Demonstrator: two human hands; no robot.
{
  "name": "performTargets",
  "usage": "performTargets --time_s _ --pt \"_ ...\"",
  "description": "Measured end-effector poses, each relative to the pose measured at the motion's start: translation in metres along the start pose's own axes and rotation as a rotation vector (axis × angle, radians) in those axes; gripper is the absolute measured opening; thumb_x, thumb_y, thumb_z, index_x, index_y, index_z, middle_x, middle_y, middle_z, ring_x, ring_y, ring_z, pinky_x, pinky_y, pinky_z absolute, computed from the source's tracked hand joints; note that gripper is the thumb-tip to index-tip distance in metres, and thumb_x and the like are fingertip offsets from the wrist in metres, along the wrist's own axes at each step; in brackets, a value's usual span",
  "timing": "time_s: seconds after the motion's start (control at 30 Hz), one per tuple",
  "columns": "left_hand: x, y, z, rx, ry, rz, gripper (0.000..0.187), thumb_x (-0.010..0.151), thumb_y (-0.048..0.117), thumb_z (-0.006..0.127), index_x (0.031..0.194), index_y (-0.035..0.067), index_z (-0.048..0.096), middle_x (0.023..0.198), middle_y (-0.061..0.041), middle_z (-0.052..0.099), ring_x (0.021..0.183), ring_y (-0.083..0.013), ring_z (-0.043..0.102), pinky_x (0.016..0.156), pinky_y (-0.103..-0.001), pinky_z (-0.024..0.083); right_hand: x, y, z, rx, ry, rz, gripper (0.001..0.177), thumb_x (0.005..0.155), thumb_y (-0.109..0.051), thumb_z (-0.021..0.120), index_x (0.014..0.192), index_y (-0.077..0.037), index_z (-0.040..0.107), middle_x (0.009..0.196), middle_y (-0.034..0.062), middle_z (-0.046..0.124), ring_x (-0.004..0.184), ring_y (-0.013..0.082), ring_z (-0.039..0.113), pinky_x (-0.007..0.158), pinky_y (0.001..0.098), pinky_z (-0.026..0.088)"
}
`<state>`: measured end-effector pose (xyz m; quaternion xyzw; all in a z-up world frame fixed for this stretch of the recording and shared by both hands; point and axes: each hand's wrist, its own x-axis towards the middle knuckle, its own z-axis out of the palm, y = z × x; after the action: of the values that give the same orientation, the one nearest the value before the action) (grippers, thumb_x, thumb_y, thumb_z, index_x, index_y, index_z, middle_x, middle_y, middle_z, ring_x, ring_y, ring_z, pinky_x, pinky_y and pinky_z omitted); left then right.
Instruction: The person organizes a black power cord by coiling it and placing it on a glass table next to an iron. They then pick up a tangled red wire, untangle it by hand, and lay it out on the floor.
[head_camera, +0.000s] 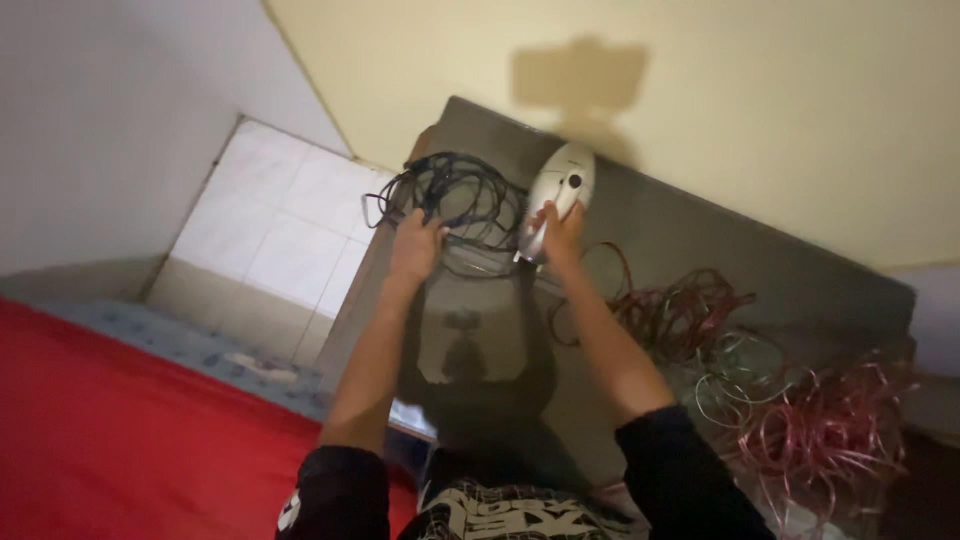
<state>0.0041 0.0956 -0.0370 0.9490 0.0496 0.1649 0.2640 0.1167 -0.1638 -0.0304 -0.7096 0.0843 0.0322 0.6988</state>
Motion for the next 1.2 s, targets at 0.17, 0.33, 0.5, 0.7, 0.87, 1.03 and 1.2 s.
performTargets --time_s 0.17,0.33,0.5,0.7,0.87,1.03,1.2 --pt "-0.045 0.026 -0.072 -0.083 0.513 -0.075 0.021 0.105 0.023 0.063 0.104 0.003 0.069 0.097 -0.020 0.061 0.083 -0.0428 0.063 0.069 -0.050 0.050 -0.006 0.006 -0.003 0.050 -0.014 -0.077 0.025 0.098 -0.011 0.060 0.117 0.000 0.048 0.085 0.0119 0.064 0.059 0.0198 0.064 0.051 0.0346 0.057" --pt "-0.096 0.067 -0.158 -0.159 0.688 -0.468 0.022 0.104 0.029 0.068 0.097 0.009 0.072 0.068 -0.011 0.064 0.064 -0.0349 0.063 0.060 -0.046 0.048 -0.039 0.025 -0.019 0.092 -0.090 -0.275 0.022 0.098 -0.009 0.061 0.114 0.001 0.051 0.082 0.0101 0.063 0.055 0.0188 0.063 0.049 0.0349 0.054" --pt "-0.163 0.131 -0.200 -0.271 0.668 -0.578 0.030 0.085 0.031 0.082 0.100 0.007 0.072 0.059 -0.007 0.058 0.054 -0.0243 0.059 0.055 -0.039 0.046 -0.096 0.008 -0.040 0.116 -0.247 -0.196 0.019 0.103 -0.012 0.061 0.114 -0.001 0.051 0.082 0.0073 0.061 0.058 0.0163 0.062 0.054 0.0332 0.054" --pt "-0.184 0.143 -0.160 -0.283 0.718 -0.109 0.015 0.102 0.019 0.072 0.111 0.007 0.071 0.102 -0.012 0.069 0.092 -0.0292 0.066 0.086 -0.037 0.052 -0.116 -0.003 -0.049 0.115 -0.313 -0.179 0.019 0.103 -0.014 0.061 0.114 -0.004 0.050 0.084 0.0071 0.060 0.058 0.0158 0.062 0.055 0.0332 0.055" --pt "-0.163 0.128 -0.119 -0.231 0.390 -0.184 0.022 0.096 0.018 0.071 0.116 0.013 0.075 0.111 -0.025 0.062 0.093 -0.0394 0.067 0.083 -0.045 0.053 -0.093 0.005 -0.052 0.109 -0.290 -0.189 0.021 0.101 -0.015 0.061 0.115 -0.004 0.049 0.083 0.0076 0.061 0.056 0.0170 0.064 0.055 0.0331 0.054" --pt "-0.142 0.103 -0.053 -0.293 -0.051 -0.153 0.035 0.096 0.026 0.066 0.129 0.021 0.069 0.116 -0.023 0.071 0.105 -0.0436 0.068 0.091 -0.050 0.054 -0.066 0.001 -0.042 0.129 -0.267 -0.228 0.018 0.102 -0.015 0.062 0.112 -0.003 0.053 0.080 0.0083 0.063 0.057 0.0178 0.065 0.055 0.0327 0.054" --pt "-0.119 0.097 -0.002 -0.037 -0.306 -0.430 0.071 0.093 0.050 0.065 0.151 0.015 0.043 0.116 -0.030 0.068 0.110 -0.0469 0.065 0.095 -0.053 0.051 -0.051 -0.003 -0.033 0.134 -0.273 -0.185 0.018 0.100 -0.014 0.063 0.109 -0.002 0.052 0.080 0.0070 0.063 0.057 0.0177 0.065 0.053 0.0336 0.054"
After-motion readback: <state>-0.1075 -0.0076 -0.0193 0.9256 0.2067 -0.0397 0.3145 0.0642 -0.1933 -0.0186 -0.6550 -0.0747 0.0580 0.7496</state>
